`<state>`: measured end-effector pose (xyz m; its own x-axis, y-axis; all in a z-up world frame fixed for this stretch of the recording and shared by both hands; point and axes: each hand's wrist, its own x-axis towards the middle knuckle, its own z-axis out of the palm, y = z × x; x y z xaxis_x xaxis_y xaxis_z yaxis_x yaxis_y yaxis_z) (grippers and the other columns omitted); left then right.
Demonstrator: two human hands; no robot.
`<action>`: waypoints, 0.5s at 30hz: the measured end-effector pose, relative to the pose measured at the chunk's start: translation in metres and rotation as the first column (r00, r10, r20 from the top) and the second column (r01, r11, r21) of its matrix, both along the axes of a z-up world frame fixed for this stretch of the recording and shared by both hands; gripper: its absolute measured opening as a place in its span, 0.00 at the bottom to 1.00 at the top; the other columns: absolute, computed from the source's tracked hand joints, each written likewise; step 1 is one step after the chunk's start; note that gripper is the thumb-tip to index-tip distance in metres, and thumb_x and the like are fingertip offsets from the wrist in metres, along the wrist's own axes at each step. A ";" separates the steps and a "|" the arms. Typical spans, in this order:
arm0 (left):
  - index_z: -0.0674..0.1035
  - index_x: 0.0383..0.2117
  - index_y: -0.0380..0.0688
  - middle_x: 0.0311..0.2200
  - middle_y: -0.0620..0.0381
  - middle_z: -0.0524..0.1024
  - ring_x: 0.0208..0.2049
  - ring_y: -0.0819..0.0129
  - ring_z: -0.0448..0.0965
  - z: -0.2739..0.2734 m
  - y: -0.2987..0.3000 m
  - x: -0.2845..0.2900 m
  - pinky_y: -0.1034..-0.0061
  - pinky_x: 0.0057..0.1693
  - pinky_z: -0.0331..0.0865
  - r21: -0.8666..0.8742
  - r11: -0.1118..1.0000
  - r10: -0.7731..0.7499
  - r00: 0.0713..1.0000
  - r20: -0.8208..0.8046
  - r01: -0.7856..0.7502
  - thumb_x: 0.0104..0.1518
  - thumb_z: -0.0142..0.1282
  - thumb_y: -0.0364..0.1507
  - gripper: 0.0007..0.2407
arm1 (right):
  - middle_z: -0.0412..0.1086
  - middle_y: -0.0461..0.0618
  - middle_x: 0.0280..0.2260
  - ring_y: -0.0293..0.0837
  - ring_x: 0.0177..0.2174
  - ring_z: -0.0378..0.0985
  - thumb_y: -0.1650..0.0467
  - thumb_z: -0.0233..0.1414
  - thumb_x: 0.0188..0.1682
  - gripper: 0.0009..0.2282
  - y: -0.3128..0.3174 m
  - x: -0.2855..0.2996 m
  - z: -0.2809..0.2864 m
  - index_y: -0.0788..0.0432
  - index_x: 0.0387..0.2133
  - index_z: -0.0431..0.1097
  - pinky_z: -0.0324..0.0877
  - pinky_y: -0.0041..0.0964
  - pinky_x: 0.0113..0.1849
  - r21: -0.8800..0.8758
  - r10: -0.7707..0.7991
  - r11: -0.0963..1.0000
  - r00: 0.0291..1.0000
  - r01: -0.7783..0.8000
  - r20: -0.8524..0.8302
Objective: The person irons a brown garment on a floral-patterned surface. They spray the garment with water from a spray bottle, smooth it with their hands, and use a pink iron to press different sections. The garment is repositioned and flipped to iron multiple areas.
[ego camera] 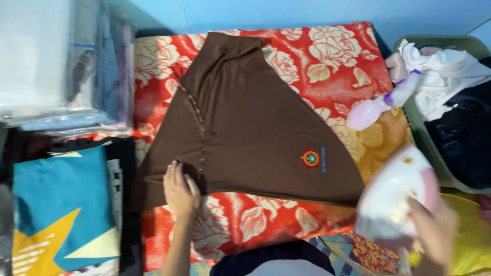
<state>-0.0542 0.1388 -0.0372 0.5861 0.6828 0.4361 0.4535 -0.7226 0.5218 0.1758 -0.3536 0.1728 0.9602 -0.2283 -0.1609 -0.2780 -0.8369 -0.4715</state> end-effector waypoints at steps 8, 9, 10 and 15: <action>0.72 0.62 0.45 0.68 0.56 0.64 0.69 0.55 0.59 0.009 0.001 0.001 0.41 0.69 0.45 -0.068 0.997 0.013 0.982 -0.187 -0.026 0.64 0.40 0.35 0.20 | 0.71 0.57 0.45 0.52 0.40 0.74 0.65 0.65 0.51 0.23 0.089 -0.047 0.040 0.66 0.53 0.66 0.66 0.44 0.38 0.128 -0.001 0.991 0.963 -0.034 0.268; 0.72 0.62 0.45 0.68 0.56 0.64 0.69 0.55 0.59 0.011 0.001 -0.001 0.41 0.69 0.45 -0.065 0.997 0.017 0.982 -0.191 -0.030 0.64 0.40 0.35 0.20 | 0.71 0.57 0.45 0.52 0.40 0.74 0.65 0.65 0.51 0.23 0.130 -0.044 0.053 0.66 0.53 0.66 0.66 0.44 0.38 0.131 0.001 0.991 0.965 -0.037 0.264; 0.71 0.62 0.45 0.68 0.57 0.64 0.69 0.56 0.59 0.012 0.001 -0.001 0.41 0.69 0.45 -0.066 0.998 0.009 0.978 -0.209 -0.023 0.65 0.39 0.36 0.21 | 0.73 0.54 0.44 0.46 0.40 0.73 0.68 0.63 0.49 0.25 0.170 -0.038 0.067 0.63 0.59 0.68 0.67 0.40 0.40 0.111 0.204 0.964 0.937 -0.243 0.284; 0.69 0.64 0.44 0.69 0.57 0.61 0.70 0.56 0.56 0.017 0.000 -0.001 0.42 0.70 0.41 -0.108 0.994 -0.012 0.968 -0.249 -0.016 0.65 0.36 0.37 0.22 | 0.76 0.47 0.48 0.45 0.44 0.76 0.70 0.61 0.39 0.27 0.321 0.026 0.014 0.52 0.57 0.71 0.66 0.42 0.44 0.029 0.692 0.721 0.721 -0.693 0.021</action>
<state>-0.0550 0.1391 -0.0198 0.6655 0.7191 0.2001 0.5802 -0.6670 0.4675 0.2016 -0.0330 0.1871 0.8498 0.5060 -0.1475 0.3767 -0.7788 -0.5015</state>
